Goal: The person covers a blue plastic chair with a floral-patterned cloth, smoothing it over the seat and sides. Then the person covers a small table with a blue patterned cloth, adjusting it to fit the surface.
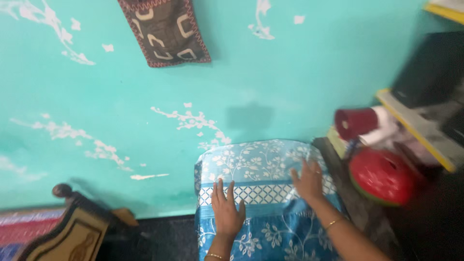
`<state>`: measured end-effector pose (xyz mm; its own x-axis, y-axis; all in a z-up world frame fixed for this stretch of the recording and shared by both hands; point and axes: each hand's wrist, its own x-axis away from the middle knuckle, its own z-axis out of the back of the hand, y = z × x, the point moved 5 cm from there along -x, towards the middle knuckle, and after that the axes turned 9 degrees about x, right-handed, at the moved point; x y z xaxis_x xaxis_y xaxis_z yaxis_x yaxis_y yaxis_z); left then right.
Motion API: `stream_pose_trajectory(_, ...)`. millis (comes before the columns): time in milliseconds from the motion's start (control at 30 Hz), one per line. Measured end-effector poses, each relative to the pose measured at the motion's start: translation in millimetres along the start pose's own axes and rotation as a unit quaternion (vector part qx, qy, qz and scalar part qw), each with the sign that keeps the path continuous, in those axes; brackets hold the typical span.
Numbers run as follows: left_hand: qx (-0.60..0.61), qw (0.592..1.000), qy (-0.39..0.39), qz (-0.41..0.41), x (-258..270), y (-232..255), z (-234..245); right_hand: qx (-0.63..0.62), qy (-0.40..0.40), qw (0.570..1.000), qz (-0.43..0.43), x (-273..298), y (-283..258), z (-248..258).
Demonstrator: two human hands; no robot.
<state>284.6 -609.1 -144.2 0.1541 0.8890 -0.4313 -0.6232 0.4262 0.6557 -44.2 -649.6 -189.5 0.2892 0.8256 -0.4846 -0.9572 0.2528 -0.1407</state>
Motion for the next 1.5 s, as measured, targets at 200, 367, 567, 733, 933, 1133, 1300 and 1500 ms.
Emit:
stream_pose_trajectory(200,-0.087,0.982,-0.050,0.158,-20,-59,-60,0.010,-0.110,0.993,-0.033,-45,98,-109)
stream_pose_trajectory(367,-0.164,0.930,-0.121,0.305,-19,-85,-78,0.059,-0.148,0.986,0.049,-80,124,-144)
stream_pose_trajectory(567,-0.214,0.923,-0.134,0.292,-9,-92,-75,0.084,-0.127,0.986,0.071,-74,116,-141)
stream_pose_trajectory(733,-0.210,0.937,-0.099,0.261,-8,-98,-79,0.090,-0.186,0.977,0.053,-77,102,-128)
stream_pose_trajectory(933,-0.238,0.919,-0.157,0.272,-15,-95,-81,0.066,-0.233,0.970,0.015,-78,84,-102)
stream_pose_trajectory(1133,-0.216,0.865,-0.280,0.355,-36,-88,-63,0.136,-0.182,0.970,0.087,-52,89,-128)
stream_pose_trajectory(1300,-0.217,0.871,-0.274,0.344,-40,-96,-55,0.206,-0.219,0.950,0.086,-27,83,-130)
stream_pose_trajectory(1500,-0.183,0.916,-0.195,0.298,-29,-121,-60,0.137,-0.331,0.933,0.026,-48,78,-112)
